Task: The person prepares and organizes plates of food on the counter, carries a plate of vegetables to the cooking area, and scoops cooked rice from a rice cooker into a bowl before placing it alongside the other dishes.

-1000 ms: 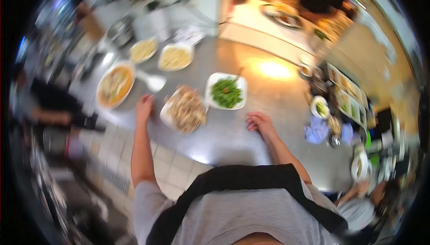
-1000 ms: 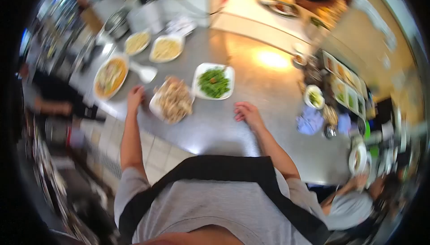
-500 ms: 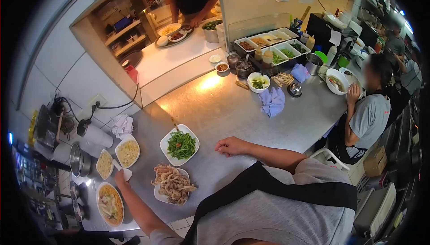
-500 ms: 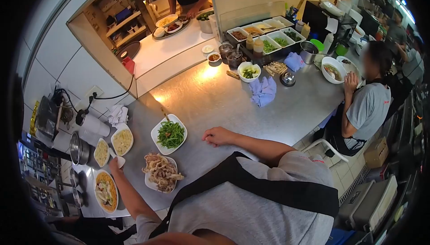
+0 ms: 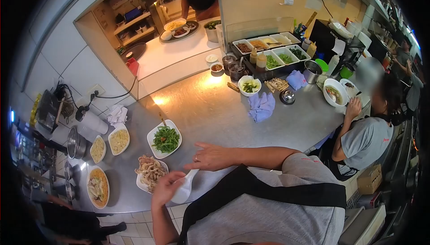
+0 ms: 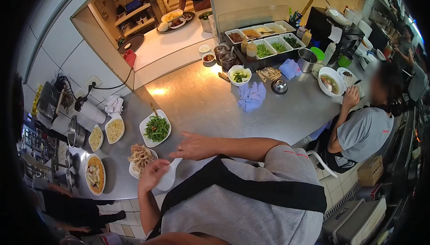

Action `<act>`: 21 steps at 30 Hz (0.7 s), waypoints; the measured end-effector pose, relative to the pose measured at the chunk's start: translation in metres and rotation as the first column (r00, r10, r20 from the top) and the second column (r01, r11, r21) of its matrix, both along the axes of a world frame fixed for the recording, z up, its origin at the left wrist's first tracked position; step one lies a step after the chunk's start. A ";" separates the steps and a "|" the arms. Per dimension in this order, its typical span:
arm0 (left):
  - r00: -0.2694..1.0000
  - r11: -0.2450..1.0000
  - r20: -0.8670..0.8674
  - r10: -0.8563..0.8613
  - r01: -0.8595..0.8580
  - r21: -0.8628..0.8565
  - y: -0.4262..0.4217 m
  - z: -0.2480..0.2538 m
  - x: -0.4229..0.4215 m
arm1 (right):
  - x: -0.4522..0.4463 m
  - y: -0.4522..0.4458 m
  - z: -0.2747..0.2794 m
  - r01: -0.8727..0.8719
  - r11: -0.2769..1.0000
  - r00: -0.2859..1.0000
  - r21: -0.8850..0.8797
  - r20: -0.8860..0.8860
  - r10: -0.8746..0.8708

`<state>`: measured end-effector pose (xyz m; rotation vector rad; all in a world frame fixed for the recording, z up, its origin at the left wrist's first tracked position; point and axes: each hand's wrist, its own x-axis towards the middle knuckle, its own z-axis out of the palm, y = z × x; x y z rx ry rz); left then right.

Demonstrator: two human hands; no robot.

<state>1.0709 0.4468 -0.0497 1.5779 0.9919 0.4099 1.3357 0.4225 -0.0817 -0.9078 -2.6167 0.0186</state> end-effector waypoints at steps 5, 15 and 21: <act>0.600 0.257 0.071 0.797 -0.442 0.859 0.052 -0.080 -0.095 | 0.086 -0.025 -0.044 0.272 0.957 0.948 -0.103 -0.140 -0.284; 0.459 0.467 0.120 0.880 -0.883 -0.052 0.047 -0.133 -0.145 | 0.306 -0.119 -0.069 0.784 0.615 0.614 -0.087 -0.034 -0.788; 0.503 0.510 0.193 0.842 -0.860 0.020 0.041 -0.150 -0.144 | 0.346 -0.129 -0.059 0.817 0.561 0.572 -0.134 0.064 -0.818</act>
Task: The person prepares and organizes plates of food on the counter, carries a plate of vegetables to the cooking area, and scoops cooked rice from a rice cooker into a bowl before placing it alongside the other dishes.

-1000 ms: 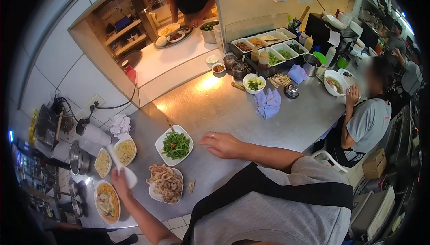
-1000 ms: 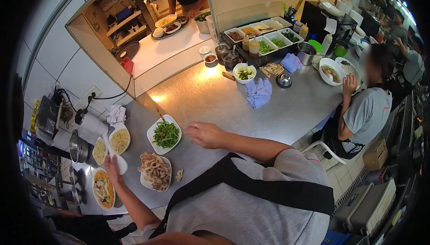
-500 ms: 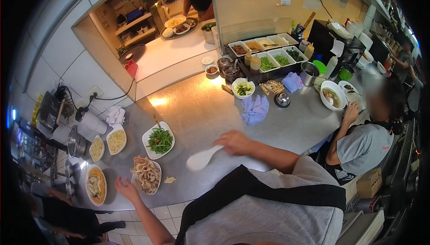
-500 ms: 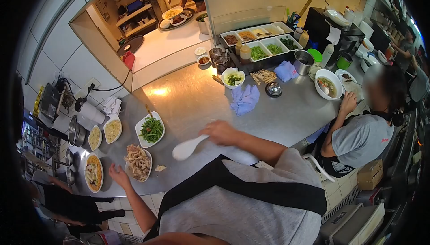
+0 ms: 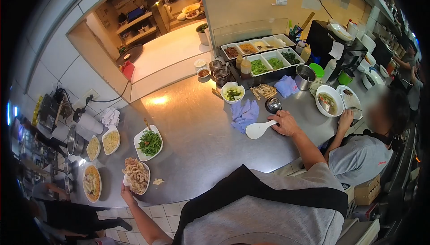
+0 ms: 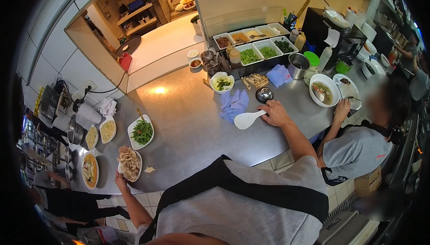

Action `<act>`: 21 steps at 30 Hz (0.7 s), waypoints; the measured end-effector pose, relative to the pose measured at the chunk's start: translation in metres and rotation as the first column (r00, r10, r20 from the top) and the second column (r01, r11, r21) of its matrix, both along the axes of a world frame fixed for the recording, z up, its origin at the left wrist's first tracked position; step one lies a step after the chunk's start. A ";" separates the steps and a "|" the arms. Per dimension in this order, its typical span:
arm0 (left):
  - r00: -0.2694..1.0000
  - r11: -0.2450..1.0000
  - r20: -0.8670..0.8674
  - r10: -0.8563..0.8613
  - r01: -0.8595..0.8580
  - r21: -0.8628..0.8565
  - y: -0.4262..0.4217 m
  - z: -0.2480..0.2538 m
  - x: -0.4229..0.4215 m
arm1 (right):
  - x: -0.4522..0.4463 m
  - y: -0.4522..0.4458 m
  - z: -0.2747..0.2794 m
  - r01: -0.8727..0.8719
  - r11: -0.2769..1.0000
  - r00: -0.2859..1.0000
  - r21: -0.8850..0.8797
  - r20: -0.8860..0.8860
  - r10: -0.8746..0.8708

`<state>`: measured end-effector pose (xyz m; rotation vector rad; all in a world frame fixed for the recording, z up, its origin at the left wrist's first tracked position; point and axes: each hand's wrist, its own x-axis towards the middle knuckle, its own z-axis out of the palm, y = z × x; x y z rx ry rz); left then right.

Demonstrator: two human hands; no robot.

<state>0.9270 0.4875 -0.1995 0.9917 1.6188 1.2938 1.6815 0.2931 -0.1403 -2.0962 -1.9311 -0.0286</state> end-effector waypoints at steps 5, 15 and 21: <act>0.997 0.996 0.029 0.068 -0.066 -0.067 -0.029 0.005 0.028 | 0.004 0.010 0.015 -0.158 0.982 0.987 0.100 0.024 0.157; 0.966 0.997 0.248 0.070 -0.059 -0.053 -0.110 0.020 0.179 | -0.028 0.055 0.009 -0.249 0.955 0.966 0.161 -0.028 0.256; 0.927 0.997 0.371 0.047 -0.022 -0.070 -0.115 0.033 0.268 | -0.061 0.099 -0.003 -0.133 0.967 0.989 0.215 -0.034 0.143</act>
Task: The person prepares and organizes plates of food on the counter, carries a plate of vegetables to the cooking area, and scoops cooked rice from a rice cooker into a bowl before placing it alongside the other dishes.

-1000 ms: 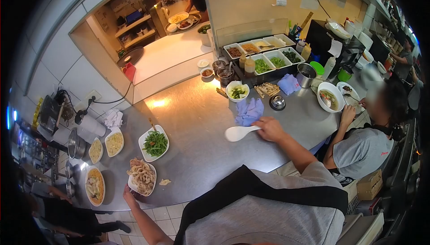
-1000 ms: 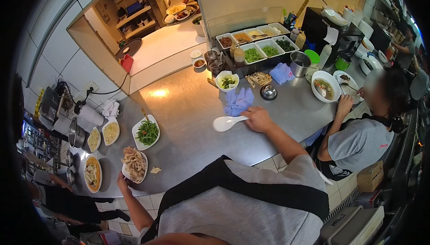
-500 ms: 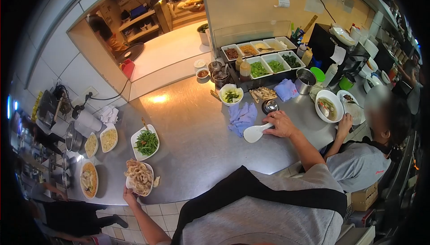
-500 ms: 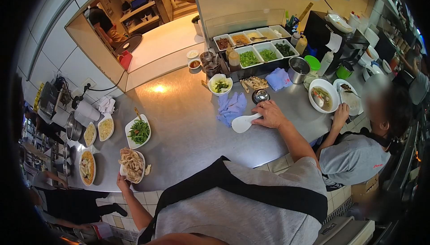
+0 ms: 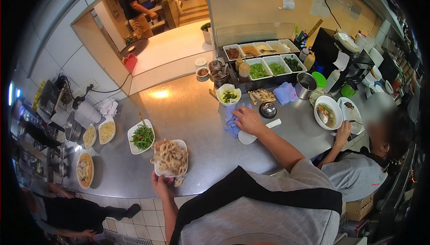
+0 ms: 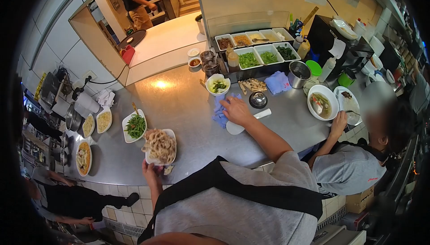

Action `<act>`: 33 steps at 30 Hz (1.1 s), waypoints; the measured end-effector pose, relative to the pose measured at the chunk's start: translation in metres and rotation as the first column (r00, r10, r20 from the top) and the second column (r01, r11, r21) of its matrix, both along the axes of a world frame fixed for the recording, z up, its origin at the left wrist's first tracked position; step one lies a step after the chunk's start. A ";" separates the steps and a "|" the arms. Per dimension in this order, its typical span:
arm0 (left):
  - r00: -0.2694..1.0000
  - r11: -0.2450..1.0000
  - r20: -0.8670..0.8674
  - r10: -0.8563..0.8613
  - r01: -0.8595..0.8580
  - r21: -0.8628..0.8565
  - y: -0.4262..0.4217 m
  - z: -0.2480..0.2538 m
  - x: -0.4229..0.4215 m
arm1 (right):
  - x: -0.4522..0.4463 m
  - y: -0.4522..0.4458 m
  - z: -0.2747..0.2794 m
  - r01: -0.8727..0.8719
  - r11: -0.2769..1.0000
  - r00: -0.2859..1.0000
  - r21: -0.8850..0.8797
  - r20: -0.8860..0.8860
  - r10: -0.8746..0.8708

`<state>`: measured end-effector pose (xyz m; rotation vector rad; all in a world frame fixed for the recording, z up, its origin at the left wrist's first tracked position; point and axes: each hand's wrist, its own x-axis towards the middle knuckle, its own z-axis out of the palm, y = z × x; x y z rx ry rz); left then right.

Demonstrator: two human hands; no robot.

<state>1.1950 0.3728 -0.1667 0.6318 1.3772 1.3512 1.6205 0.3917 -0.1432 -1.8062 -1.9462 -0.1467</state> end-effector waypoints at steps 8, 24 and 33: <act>0.888 0.831 -0.441 0.129 0.146 0.537 -0.025 0.018 0.076 | -0.020 0.036 -0.027 -0.067 0.969 0.997 -0.239 0.032 0.077; 0.227 0.455 -0.974 -0.009 0.868 0.198 0.037 -0.012 0.182 | -0.075 -0.009 -0.005 -0.394 0.890 0.832 -0.230 -0.501 0.238; 0.221 0.477 -0.974 0.054 0.851 0.220 0.038 -0.026 0.180 | -0.044 -0.046 -0.023 -0.304 0.952 0.938 -0.028 -0.184 0.294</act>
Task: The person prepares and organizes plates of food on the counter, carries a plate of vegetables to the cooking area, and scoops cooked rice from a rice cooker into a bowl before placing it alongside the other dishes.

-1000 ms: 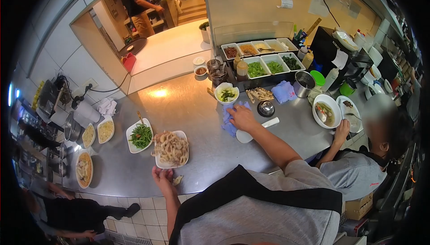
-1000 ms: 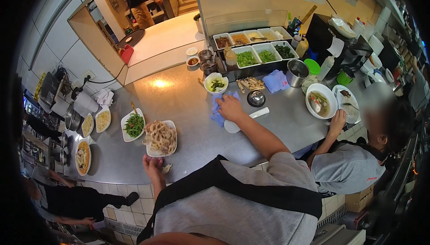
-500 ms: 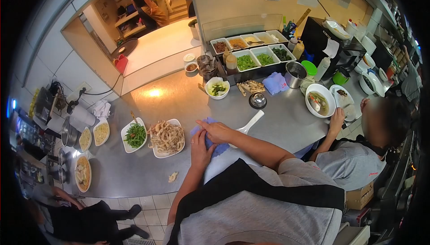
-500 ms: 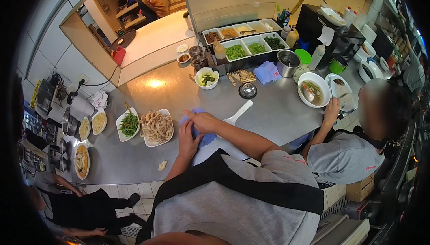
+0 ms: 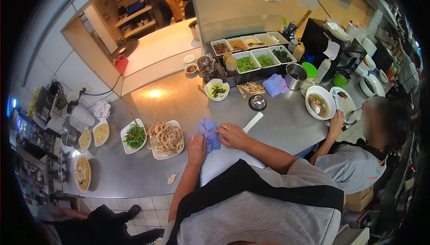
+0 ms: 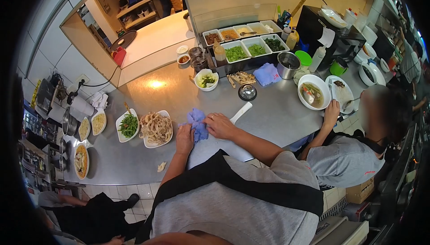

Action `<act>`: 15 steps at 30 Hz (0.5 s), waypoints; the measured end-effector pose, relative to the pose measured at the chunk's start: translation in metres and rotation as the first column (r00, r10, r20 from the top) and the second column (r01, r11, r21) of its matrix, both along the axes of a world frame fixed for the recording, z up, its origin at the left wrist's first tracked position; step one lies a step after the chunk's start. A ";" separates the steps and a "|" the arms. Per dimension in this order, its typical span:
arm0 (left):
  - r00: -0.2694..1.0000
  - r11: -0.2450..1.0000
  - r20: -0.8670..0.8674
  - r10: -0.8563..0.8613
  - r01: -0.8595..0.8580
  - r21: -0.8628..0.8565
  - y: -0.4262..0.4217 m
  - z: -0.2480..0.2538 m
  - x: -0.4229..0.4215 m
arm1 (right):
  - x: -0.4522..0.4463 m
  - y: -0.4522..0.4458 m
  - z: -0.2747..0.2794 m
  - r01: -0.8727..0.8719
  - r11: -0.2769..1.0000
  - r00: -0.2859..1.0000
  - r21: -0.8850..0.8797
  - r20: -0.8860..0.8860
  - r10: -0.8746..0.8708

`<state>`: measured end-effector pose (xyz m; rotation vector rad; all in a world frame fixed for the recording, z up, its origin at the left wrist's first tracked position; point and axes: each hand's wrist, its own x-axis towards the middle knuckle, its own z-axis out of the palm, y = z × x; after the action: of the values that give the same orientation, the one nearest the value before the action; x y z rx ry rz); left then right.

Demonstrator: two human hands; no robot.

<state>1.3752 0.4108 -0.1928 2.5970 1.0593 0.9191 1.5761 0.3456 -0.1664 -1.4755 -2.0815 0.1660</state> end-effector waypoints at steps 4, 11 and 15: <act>1.000 1.000 0.023 0.003 -0.003 -0.004 -0.002 -0.001 -0.003 | 0.024 0.002 -0.012 0.058 0.997 0.992 0.044 0.108 -0.063; 0.966 0.984 0.254 0.045 0.001 -0.178 -0.031 0.021 -0.021 | 0.047 0.015 0.003 0.111 0.993 0.991 0.033 0.075 -0.113; 0.909 0.982 0.400 0.117 -0.047 -0.180 -0.038 0.013 -0.031 | 0.008 0.016 0.021 -0.040 0.984 0.999 0.171 -0.021 0.044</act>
<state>1.3444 0.3730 -0.1796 2.1075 1.0766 1.2642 1.5843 0.3614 -0.1449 -1.3220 -2.0528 0.0209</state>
